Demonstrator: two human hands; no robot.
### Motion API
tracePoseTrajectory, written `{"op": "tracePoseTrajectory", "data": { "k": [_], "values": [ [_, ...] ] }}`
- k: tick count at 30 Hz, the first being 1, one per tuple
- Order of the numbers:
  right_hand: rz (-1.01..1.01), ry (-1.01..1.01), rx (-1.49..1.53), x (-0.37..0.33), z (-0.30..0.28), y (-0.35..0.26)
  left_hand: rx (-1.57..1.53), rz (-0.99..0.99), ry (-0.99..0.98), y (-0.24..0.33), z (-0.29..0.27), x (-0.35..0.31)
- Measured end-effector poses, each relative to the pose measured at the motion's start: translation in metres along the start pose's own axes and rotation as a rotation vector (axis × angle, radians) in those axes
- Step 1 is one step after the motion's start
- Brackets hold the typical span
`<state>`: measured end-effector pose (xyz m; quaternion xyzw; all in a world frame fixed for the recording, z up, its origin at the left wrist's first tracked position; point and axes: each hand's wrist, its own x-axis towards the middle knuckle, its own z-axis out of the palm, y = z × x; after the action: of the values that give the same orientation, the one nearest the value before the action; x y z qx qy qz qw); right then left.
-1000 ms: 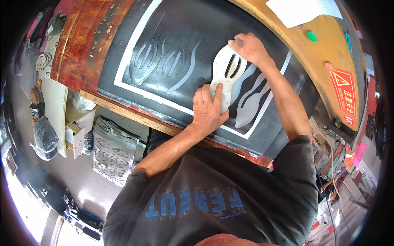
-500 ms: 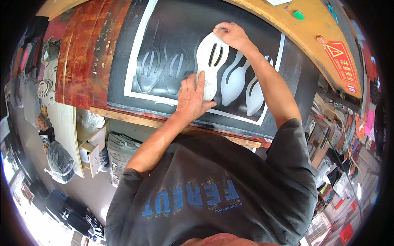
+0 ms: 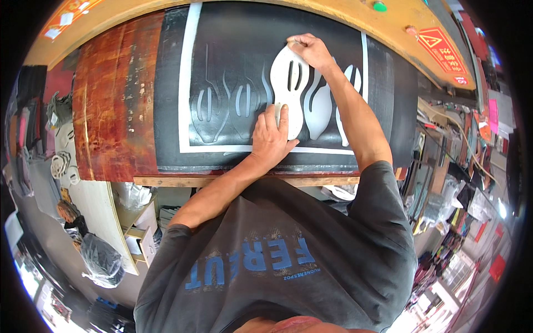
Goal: The person gathers and stacks black rubber parts on a workbench, then places them into a clear plastic bag and ties it shut. They then handle a large black rubber sheet and arrange white rubber pieces on it.
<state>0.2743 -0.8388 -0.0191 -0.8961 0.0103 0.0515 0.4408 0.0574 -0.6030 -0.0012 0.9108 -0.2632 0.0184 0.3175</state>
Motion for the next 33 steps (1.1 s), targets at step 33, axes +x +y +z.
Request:
{"op": "tracePoseTrajectory", "data": {
  "k": [33],
  "values": [
    [0.022, 0.966, -0.039, -0.045, -0.074, -0.01, -0.201, -0.029, 0.053, -0.15, -0.009, 0.103]
  ]
}}
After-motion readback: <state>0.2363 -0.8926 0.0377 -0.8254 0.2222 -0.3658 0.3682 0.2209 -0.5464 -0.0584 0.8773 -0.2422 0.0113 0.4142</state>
